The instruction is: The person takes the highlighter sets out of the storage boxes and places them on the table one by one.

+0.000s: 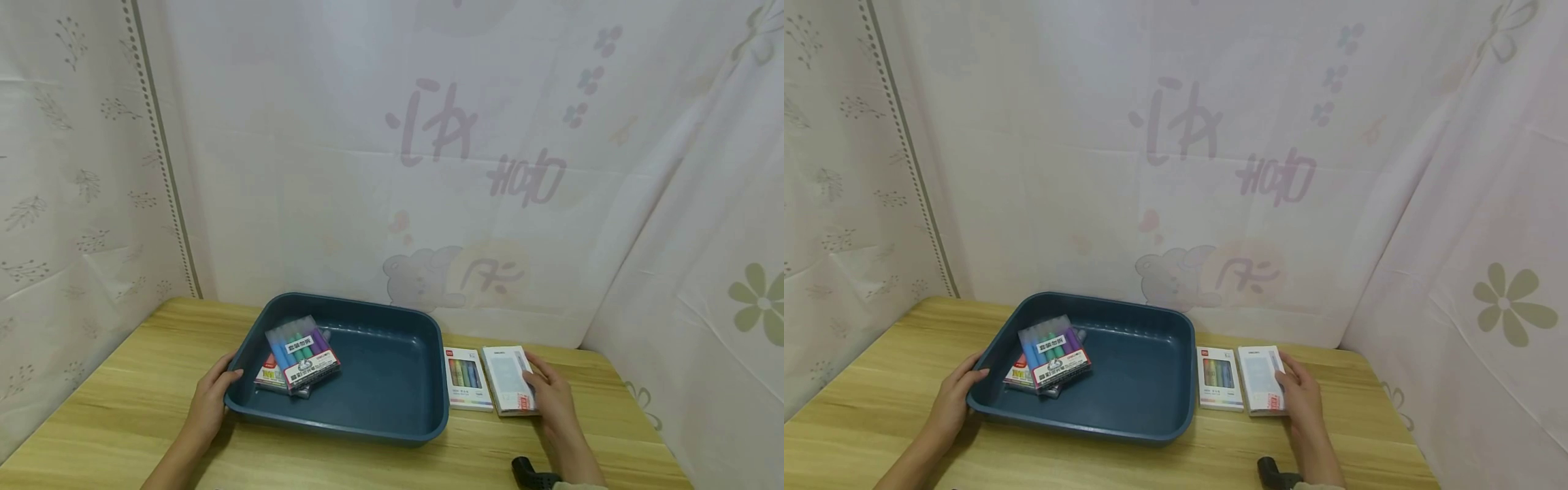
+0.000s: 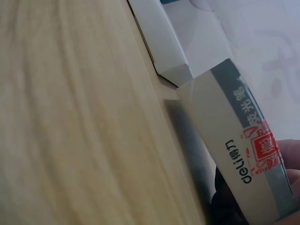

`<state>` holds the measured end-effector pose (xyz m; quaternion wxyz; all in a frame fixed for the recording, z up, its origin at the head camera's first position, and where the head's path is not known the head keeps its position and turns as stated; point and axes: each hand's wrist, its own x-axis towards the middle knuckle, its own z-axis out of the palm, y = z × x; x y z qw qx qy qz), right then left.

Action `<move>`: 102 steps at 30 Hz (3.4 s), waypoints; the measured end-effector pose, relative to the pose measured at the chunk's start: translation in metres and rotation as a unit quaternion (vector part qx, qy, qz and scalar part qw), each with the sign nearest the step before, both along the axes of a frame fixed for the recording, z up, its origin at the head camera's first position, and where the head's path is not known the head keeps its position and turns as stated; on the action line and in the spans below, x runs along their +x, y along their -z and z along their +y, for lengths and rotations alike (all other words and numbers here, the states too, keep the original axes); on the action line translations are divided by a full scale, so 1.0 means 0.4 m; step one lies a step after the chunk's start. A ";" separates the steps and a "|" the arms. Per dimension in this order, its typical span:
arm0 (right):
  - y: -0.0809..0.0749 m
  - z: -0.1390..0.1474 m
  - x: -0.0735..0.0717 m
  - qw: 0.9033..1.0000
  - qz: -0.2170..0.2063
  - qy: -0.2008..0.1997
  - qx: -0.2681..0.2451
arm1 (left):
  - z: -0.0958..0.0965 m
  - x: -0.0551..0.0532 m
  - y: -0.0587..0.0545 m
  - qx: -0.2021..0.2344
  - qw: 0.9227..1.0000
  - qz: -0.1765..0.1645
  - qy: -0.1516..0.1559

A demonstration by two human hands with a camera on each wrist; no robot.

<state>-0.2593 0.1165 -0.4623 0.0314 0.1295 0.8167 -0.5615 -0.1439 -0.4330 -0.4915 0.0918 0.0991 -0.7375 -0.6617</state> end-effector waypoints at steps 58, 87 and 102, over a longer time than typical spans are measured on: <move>-0.004 -0.022 0.003 0.988 0.005 -0.056 0.141 | -0.002 0.002 0.001 0.007 1.000 0.005 0.004; -0.011 -0.043 0.006 0.974 0.020 -0.059 0.218 | -0.007 0.001 0.002 -0.003 1.000 -0.004 0.008; -0.031 -0.055 0.024 0.961 0.039 -0.056 0.267 | -0.007 0.004 -0.004 -0.017 1.000 -0.007 0.011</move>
